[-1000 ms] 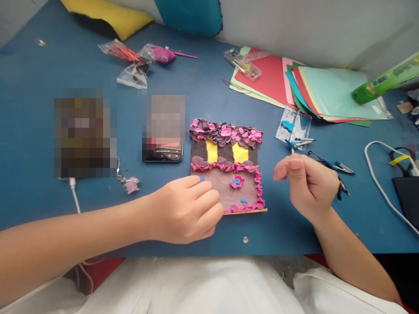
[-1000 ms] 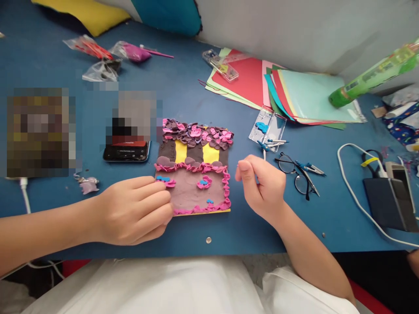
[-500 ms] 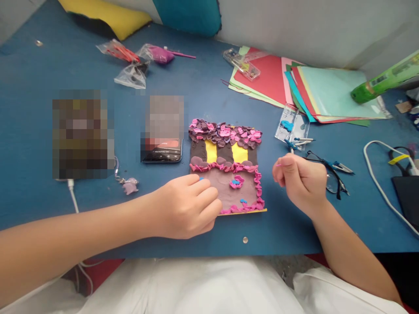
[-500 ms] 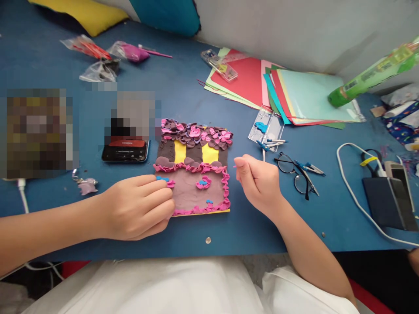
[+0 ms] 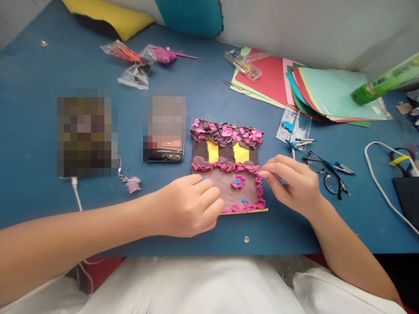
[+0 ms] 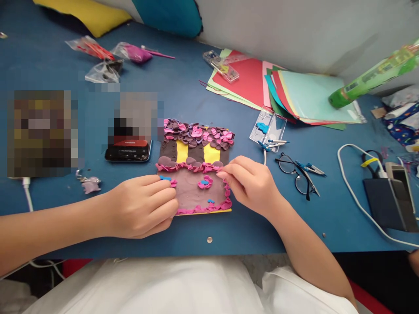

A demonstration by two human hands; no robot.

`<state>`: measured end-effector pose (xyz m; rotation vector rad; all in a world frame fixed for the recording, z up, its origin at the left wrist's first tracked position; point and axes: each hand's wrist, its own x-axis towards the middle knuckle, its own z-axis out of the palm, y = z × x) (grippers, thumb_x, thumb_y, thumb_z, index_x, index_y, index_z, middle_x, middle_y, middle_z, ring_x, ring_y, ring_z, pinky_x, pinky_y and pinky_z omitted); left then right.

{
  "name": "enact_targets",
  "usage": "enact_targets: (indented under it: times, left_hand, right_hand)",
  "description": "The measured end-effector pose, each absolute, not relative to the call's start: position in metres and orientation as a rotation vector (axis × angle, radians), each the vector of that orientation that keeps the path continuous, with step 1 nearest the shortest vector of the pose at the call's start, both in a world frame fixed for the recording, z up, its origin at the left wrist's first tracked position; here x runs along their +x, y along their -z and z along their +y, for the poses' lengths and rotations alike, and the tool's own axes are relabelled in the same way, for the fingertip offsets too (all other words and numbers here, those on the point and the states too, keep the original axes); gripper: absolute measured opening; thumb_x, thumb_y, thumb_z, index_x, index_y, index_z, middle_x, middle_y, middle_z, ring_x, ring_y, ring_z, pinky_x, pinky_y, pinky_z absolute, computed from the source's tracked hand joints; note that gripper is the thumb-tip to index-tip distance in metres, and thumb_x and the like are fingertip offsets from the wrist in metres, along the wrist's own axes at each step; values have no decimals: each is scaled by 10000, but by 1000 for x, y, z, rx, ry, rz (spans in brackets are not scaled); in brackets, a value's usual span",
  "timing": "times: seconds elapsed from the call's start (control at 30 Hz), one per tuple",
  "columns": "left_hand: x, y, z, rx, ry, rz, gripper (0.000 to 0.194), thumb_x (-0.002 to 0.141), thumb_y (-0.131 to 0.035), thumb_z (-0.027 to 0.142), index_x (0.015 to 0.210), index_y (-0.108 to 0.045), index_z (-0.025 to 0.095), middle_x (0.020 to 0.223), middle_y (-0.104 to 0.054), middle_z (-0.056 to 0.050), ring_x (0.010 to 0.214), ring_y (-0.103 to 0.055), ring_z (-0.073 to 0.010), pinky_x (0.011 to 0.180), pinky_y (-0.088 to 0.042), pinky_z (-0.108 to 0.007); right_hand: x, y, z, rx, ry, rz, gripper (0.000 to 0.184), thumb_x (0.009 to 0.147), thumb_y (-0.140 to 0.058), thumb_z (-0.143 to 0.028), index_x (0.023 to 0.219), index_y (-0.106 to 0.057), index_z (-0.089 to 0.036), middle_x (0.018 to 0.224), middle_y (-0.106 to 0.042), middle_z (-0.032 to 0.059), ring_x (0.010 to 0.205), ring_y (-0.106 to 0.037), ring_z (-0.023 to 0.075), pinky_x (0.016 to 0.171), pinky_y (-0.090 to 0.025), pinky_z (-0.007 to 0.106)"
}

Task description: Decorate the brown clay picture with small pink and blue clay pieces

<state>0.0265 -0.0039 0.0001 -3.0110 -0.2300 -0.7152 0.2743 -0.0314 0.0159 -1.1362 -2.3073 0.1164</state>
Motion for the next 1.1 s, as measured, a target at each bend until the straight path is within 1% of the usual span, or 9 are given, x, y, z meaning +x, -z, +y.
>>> enact_targets:
  times: [0.1, 0.17, 0.3, 0.4, 0.53, 0.7, 0.83, 0.97, 1.1]
  left_hand:
    - [25, 1, -5, -3013, 703, -229, 288, 856, -440, 146, 574, -490, 183, 542, -454, 3, 500, -388, -149, 481, -295, -294]
    - [25, 1, -4, -3010, 698, -231, 286, 852, -449, 148, 571, -483, 183, 538, -448, 5, 496, -386, -148, 481, -289, -294]
    - [25, 2, -4, -3007, 681, -229, 280, 853, -452, 151, 576, -481, 185, 541, -444, 7, 497, -383, -147, 483, -287, -296]
    - [26, 2, -4, -3006, 678, -231, 278, 853, -454, 150, 578, -479, 185, 539, -440, 7, 500, -387, -148, 483, -286, -296]
    - [26, 2, -4, -3005, 677, -231, 282, 858, -455, 156, 578, -473, 185, 540, -443, 7, 500, -392, -147, 486, -288, -296]
    - [25, 3, -4, -3004, 685, -225, 280, 853, -457, 158, 574, -471, 185, 532, -439, 8, 491, -387, -146, 481, -278, -295]
    - [26, 3, -4, -3001, 673, -217, 276, 847, -463, 157, 572, -468, 185, 525, -435, 9, 489, -382, -145, 481, -276, -293]
    - [26, 2, -4, -3001, 663, -215, 276, 849, -466, 159, 574, -463, 184, 527, -433, 9, 491, -384, -144, 482, -277, -293]
    - [27, 3, -4, -3003, 650, -206, 274, 860, -453, 162, 587, -465, 185, 538, -435, 8, 494, -391, -145, 481, -282, -296]
  right_hand:
    - [273, -20, -35, -1134, 26, -2424, 135, 881, -469, -93, 797, -517, -187, 728, -593, 65, 644, -531, 149, 542, -428, 250]
    - [271, -20, -35, -1157, 92, -2483, 117, 872, -462, -87, 828, -520, -177, 767, -604, 81, 676, -533, 162, 571, -447, 265]
    - [268, -18, -34, -1167, 164, -2540, 81, 882, -487, -114, 895, -543, -171, 805, -621, 80, 695, -530, 165, 605, -464, 274]
    - [266, -17, -35, -1150, 162, -2538, 71, 875, -508, -108, 888, -557, -157, 795, -627, 82, 680, -514, 162, 595, -456, 271]
    - [264, -17, -38, -1162, 198, -2547, 59, 846, -555, -88, 818, -576, -135, 736, -620, 80, 657, -503, 165, 565, -426, 281]
    - [261, -17, -38, -1176, 325, -2602, 139, 866, -531, -80, 761, -576, -159, 681, -592, 57, 642, -474, 165, 536, -364, 288]
    - [260, -17, -40, -1205, 404, -2676, 164, 892, -504, -100, 764, -577, -171, 684, -583, 48, 653, -452, 165, 542, -335, 289]
    - [258, -18, -42, -1218, 498, -2719, 150, 881, -524, -97, 762, -592, -159, 705, -595, 51, 656, -447, 163, 549, -318, 292]
    - [256, -18, -42, -1249, 531, -2743, 188, 896, -500, -98, 742, -583, -169, 698, -586, 44, 635, -431, 156, 552, -302, 298]
